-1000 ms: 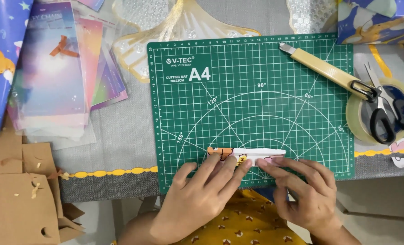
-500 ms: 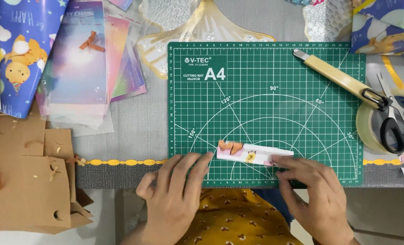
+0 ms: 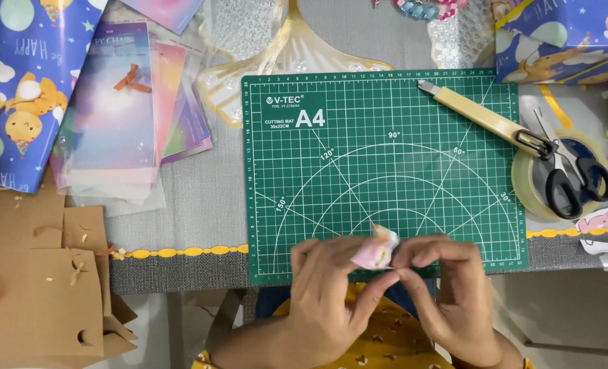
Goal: Folding and creasing small decorative paper strips on a cutting mat to create paper decorations.
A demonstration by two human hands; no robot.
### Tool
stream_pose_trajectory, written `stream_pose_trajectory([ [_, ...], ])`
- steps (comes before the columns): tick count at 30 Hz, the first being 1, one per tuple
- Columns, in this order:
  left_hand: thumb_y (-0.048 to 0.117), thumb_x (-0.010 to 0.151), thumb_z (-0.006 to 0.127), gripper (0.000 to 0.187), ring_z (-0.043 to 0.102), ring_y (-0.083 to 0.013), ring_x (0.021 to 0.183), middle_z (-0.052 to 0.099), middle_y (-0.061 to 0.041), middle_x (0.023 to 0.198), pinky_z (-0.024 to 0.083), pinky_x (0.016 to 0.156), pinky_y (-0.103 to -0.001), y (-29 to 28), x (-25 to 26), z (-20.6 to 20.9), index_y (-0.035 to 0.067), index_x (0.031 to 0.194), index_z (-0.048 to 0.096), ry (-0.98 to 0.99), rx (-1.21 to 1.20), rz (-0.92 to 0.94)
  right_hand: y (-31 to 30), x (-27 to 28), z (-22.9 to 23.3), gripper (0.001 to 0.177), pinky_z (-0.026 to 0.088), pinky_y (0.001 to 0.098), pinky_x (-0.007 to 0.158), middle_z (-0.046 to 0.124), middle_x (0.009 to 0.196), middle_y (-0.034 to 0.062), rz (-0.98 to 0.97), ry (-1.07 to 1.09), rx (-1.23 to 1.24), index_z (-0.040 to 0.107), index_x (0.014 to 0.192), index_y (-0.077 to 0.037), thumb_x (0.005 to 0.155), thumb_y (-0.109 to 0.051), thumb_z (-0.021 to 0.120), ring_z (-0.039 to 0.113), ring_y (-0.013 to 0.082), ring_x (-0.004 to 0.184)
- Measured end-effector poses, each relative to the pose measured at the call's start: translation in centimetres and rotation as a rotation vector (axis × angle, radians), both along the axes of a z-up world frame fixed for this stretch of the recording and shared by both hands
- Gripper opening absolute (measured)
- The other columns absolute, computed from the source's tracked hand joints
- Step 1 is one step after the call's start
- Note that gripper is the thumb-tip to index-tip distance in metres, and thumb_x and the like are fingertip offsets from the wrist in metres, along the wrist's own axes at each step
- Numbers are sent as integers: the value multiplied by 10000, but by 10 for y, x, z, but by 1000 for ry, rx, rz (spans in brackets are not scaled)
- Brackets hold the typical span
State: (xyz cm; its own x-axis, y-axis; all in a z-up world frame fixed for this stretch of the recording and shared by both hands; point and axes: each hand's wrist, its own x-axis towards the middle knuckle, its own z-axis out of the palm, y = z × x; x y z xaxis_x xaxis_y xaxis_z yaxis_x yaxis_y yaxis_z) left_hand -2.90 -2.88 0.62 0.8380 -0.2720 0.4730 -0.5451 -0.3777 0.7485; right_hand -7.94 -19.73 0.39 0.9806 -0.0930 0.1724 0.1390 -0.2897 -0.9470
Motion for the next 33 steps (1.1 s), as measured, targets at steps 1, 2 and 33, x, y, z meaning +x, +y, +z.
stream_pose_trajectory([
  [1, 299, 1005, 713, 319, 757, -171, 957, 751, -18, 1129, 432, 876, -330, -2, -1, -1, 108, 1228, 590, -1, 0, -5, -5, -9, -13, 222, 602, 321, 860, 646, 971, 137, -5, -1, 0, 450, 1118, -79, 969, -24, 605, 703, 219, 919],
  [2, 252, 1009, 691, 232, 763, -174, 953, 755, -32, 1094, 450, 868, -324, -5, -1, -2, 87, 1146, 605, -31, -51, -13, -10, -18, -25, 307, 484, 265, 661, 676, 1019, 123, -40, 32, -111, 456, 1161, -37, 931, -93, 652, 611, 138, 722],
  [33, 362, 1011, 723, 142, 647, -144, 947, 711, 79, 1019, 380, 890, -339, 23, 24, -13, 224, 977, 716, -206, 530, 55, -25, 1, -12, 232, 600, 272, 836, 791, 938, 52, -98, -54, -517, 559, 837, -69, 849, -5, 781, 784, 171, 957],
])
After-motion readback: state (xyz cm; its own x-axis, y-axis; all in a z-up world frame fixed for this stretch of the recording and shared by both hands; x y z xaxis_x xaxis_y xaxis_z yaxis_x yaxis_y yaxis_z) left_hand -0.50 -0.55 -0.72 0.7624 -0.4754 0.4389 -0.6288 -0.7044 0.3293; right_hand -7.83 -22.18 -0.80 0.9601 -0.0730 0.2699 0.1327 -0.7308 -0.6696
